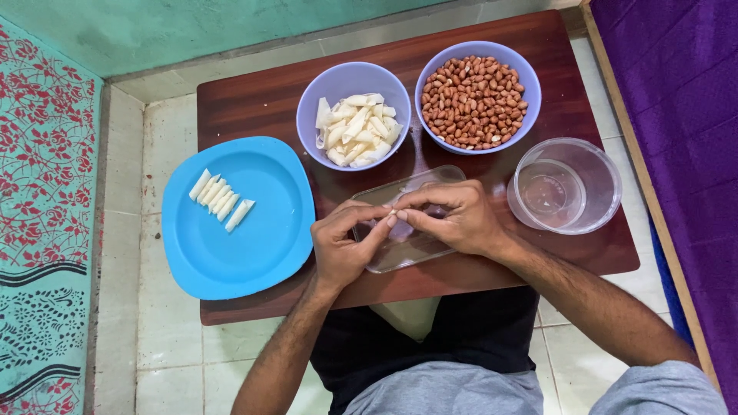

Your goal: The person wraps individual peanuts in thin white sheets, folding the sheets around each nut and placing the wrapped items onto a blue plate. The person repeats this process multiple times, handling peanuts and sheets by hand.

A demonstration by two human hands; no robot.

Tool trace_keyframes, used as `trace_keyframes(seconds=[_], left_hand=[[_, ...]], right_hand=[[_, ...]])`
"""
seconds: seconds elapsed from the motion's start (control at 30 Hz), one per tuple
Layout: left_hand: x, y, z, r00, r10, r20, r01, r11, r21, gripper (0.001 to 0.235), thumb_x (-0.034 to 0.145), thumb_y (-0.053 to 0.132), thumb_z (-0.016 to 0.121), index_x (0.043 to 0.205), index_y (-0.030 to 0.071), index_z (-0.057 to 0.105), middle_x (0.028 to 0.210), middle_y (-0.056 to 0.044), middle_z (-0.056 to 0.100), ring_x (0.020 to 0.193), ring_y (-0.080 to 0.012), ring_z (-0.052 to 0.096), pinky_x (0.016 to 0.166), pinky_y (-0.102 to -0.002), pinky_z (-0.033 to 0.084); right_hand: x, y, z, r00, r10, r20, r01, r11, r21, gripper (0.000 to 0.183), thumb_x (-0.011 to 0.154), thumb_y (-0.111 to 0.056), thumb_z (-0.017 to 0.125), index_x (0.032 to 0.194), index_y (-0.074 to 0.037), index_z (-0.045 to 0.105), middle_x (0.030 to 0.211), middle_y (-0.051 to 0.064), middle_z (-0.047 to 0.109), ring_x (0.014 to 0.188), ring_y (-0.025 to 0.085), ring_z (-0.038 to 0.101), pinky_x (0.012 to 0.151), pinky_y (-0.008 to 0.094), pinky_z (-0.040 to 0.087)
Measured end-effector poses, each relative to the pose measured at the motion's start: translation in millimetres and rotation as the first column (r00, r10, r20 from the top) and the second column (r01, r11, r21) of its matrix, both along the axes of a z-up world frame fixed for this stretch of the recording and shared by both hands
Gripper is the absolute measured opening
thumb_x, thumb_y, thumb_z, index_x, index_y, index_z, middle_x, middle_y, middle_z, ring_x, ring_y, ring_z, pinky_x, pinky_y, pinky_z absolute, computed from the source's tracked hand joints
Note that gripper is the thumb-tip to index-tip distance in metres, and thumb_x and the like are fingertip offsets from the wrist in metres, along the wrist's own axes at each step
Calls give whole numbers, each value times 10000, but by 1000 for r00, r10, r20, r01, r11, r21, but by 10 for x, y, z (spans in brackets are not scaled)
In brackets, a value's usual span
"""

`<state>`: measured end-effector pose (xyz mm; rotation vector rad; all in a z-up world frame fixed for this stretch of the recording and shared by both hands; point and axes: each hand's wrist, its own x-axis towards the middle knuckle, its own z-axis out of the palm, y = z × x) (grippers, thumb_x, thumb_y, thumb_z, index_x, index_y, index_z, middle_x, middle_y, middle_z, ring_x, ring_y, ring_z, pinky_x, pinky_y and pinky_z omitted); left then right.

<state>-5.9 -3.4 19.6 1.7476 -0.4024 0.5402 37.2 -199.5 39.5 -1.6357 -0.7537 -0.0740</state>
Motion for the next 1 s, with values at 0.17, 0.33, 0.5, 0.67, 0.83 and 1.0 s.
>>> trace_keyframes(seconds=[0.17,0.33,0.5,0.67,0.83,1.0], left_hand=[[13,12,-13,1000,-6,2,6,1000,-8,124,802,-31,846,901,35,812,740,-133,764,670,-315,742,637,-389,589],[-7,30,-131,992,-24,-125,13,996,-91,111,823,3,850,923,41,820,726,-114,762,681,-177,711,663,-343,569],[-40,-3,-103,972,-47,-231,16,991,-135,157,838,41,851,990,65,820,758,-62,789,741,-88,674,722,-314,575],[-7,42,-42,995,-41,-88,39,999,-30,161,808,22,871,956,67,824,758,-102,781,697,-241,749,679,-350,586],[-1,45,-12,996,-61,58,57,996,68,172,797,7,873,955,49,822,797,-118,793,682,-314,760,657,-384,607],[16,38,-14,986,-77,148,65,994,85,123,828,-30,834,926,42,816,788,-112,786,669,-312,758,635,-389,615]], right_hand=[[-30,20,3,999,-22,25,22,1000,-1,93,886,-40,770,971,-53,808,699,114,737,622,197,697,555,319,540],[-31,14,11,990,3,144,-3,1000,4,138,875,-13,782,1012,-30,798,771,128,766,656,251,731,599,343,578],[-28,22,23,977,11,212,-14,1000,15,127,887,27,756,1006,-4,789,816,142,782,679,281,750,613,378,593],[-14,-14,-37,988,23,152,-29,999,37,123,885,20,762,1003,-1,791,791,140,778,661,264,743,604,370,584],[-18,-38,-81,993,35,109,-41,998,51,108,882,8,770,987,-5,792,734,130,756,623,245,724,578,357,567],[-22,-35,-61,994,38,100,-43,998,46,98,877,8,772,971,-9,795,723,135,751,614,242,717,573,359,558]])
